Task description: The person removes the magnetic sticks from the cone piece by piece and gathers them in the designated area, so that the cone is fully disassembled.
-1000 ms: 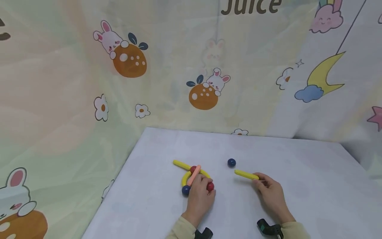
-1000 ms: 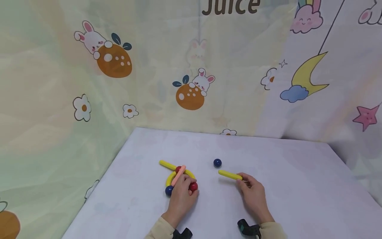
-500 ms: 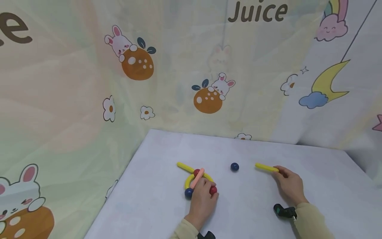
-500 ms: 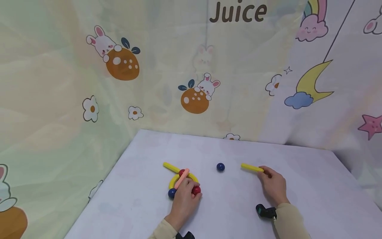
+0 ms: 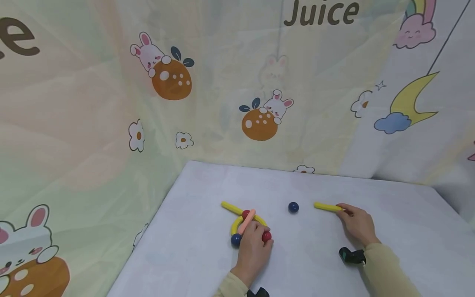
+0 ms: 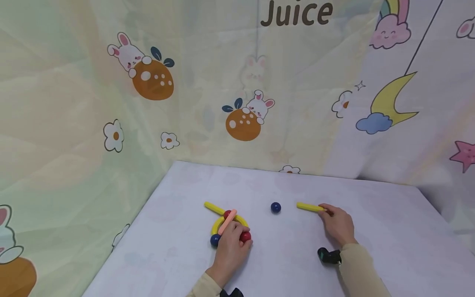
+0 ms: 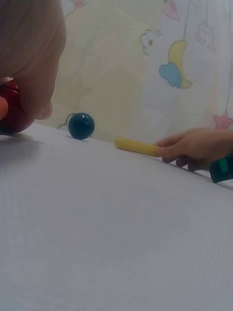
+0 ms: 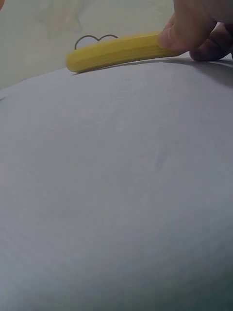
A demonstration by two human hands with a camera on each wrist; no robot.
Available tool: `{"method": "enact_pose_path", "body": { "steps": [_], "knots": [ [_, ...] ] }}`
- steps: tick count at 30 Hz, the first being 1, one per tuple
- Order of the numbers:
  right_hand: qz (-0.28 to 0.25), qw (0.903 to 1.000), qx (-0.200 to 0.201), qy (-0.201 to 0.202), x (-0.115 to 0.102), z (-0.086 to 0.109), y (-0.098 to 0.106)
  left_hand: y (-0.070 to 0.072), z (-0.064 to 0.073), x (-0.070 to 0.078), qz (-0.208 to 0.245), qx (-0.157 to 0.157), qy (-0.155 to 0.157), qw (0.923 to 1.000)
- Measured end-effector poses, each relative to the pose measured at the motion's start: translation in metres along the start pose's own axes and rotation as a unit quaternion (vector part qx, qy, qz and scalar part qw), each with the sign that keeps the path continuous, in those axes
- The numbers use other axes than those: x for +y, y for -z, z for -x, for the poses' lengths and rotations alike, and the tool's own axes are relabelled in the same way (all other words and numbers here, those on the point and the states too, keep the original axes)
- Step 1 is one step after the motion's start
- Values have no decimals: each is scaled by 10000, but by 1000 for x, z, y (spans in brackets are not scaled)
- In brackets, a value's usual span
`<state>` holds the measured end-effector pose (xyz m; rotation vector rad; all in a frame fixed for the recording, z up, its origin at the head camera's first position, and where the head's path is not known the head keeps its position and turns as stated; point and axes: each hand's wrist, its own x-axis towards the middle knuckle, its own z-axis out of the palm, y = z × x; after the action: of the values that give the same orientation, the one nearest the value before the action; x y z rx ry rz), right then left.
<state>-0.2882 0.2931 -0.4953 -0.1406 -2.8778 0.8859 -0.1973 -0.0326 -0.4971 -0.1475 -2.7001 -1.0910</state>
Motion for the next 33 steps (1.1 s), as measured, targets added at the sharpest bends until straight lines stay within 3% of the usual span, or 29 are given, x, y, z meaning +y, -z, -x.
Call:
{"method": "enact_pose_path", "body": {
  "steps": [6, 11, 19, 24, 27, 29, 33],
  "knots": [
    [323, 9992, -232, 1, 3, -5, 2, 0, 1, 0, -10, 43, -97, 9999],
    [377, 9989, -267, -39, 6, -6, 1, 1, 1, 2, -23, -38, 13, 10000],
    [250, 9996, -37, -107, 2, -2, 0, 0, 0, 3, -129, -55, 72, 9999],
    [-62, 9974, 630, -345, -14, 19, -7, -1, 1, 2, -64, -68, 3, 10000],
    [-323, 9948, 927, -277, -38, 40, -21, -2, 2, 1, 51, -25, -245, 9997],
    [-480, 9950, 866, -97, -58, 54, -32, -1, 2, 1, 180, 166, -607, 9979],
    [-729, 9954, 566, 246, -93, 82, -54, 4, 0, 1, 281, 1135, -1509, 9816]
  ]
}}
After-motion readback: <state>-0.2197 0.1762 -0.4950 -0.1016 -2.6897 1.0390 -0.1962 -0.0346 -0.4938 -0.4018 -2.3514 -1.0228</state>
